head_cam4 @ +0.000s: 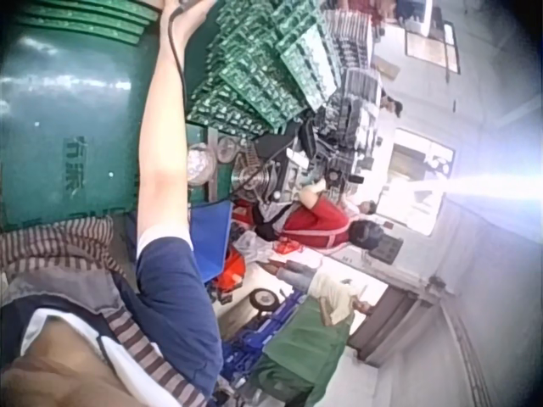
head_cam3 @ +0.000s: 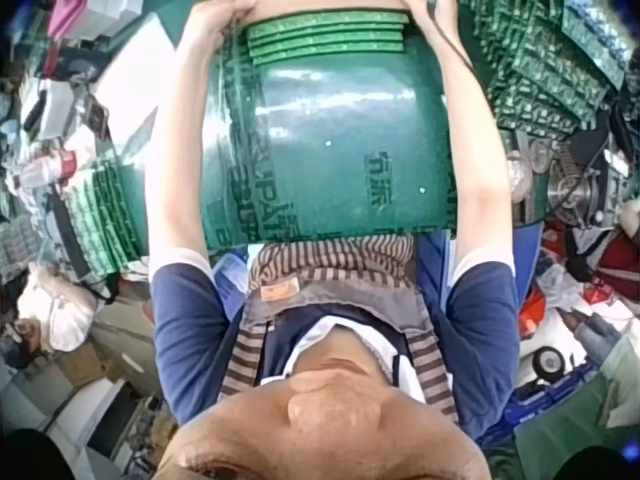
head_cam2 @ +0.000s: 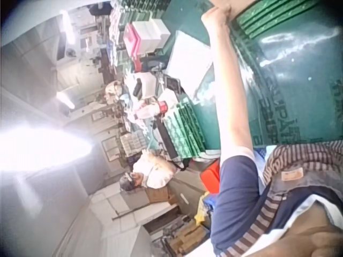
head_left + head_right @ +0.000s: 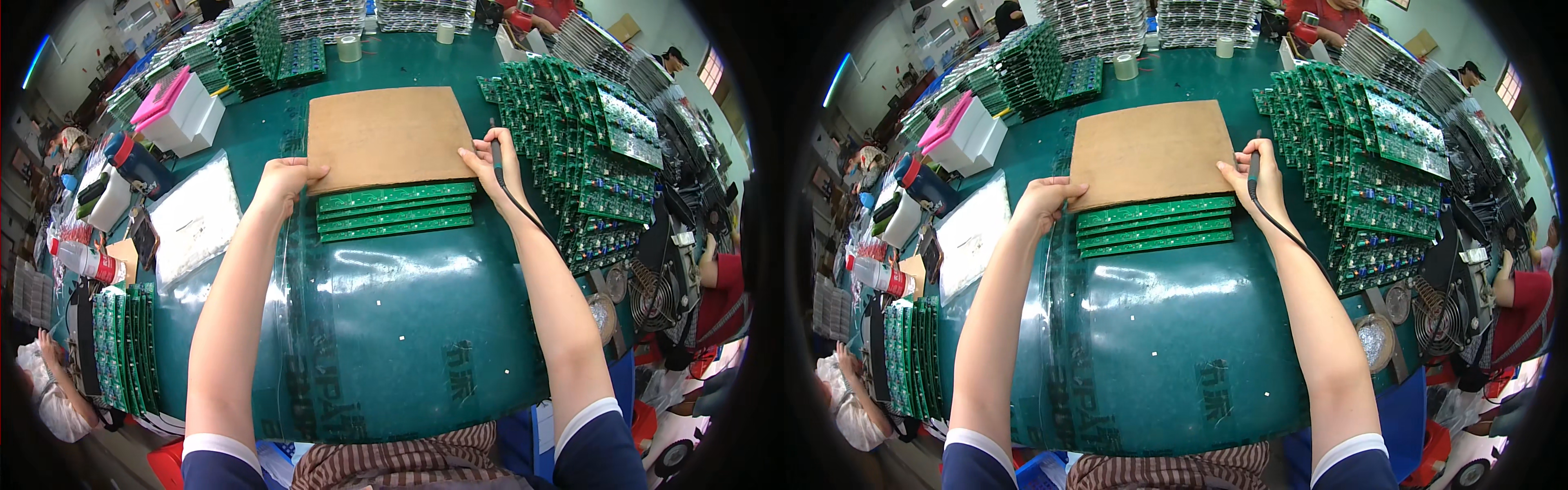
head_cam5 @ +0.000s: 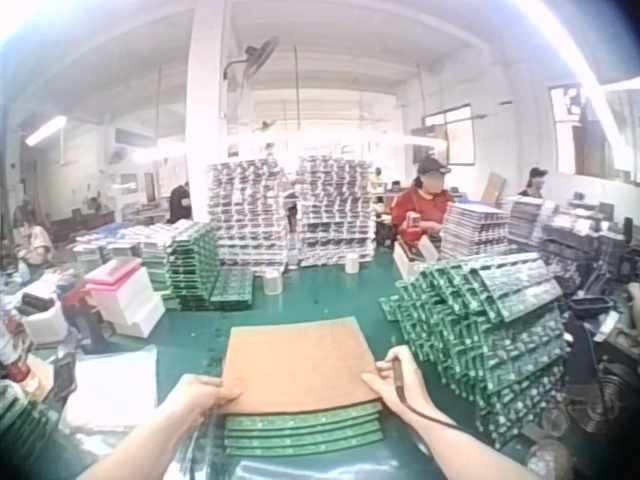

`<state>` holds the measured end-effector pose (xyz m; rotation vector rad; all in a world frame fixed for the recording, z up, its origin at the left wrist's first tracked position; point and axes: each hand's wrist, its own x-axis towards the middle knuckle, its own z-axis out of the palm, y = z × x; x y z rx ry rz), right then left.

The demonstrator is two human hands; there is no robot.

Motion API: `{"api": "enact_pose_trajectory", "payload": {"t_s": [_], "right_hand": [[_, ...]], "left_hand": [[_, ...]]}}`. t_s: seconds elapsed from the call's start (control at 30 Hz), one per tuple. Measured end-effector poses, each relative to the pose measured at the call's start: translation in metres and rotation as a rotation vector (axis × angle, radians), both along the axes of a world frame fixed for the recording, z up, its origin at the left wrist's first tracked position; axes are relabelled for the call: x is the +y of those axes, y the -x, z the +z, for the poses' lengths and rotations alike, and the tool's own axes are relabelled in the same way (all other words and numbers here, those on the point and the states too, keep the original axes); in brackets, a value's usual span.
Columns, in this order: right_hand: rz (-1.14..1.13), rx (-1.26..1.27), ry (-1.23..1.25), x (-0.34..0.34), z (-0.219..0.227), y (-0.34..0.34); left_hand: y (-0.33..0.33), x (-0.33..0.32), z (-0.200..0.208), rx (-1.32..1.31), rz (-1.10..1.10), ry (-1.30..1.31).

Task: The person solders components onto circuit boards using a soldering iron, stacks the finished boards, and loads new circuit boards from a pile onto a cardboard support to solder them.

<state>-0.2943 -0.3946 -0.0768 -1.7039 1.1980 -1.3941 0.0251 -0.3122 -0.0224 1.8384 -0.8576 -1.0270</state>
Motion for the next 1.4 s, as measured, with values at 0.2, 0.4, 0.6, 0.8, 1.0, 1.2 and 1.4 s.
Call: {"api": "enact_pose_trajectory", "payload": {"t_s": [0.2, 0.4, 0.6, 0.8, 1.0, 1.2, 1.4], "right_hand": [[0.086, -0.149, 0.039, 0.019, 0.016, -0.001], [0.255, -0.426, -0.031, 0.087, 0.039, 0.004], [0.357, -0.444, -0.224, 0.205, 0.047, 0.028], [0.462, -0.177, 0.062, 0.269, 0.001, 0.056], [0.508, 0.098, 0.182, 0.303, -0.002, 0.067], [0.762, 0.431, 0.178, 0.312, 0.009, 0.092], [0.698, 0.653, 0.234, 0.327, 0.014, 0.090]], "left_hand": [[-0.001, 0.008, 0.007, 0.047, 0.003, -0.012], [-0.011, 0.069, 0.027, 0.256, -0.237, 0.099], [-0.012, 0.199, 0.050, 0.132, -0.430, 0.131], [0.008, 0.278, 0.027, -0.717, -0.636, 0.542], [0.015, 0.319, -0.006, -0.919, -0.752, 0.663], [0.015, 0.345, -0.003, -0.881, -0.974, 0.591], [0.018, 0.354, 0.006, -1.086, -1.111, 0.471]]}}
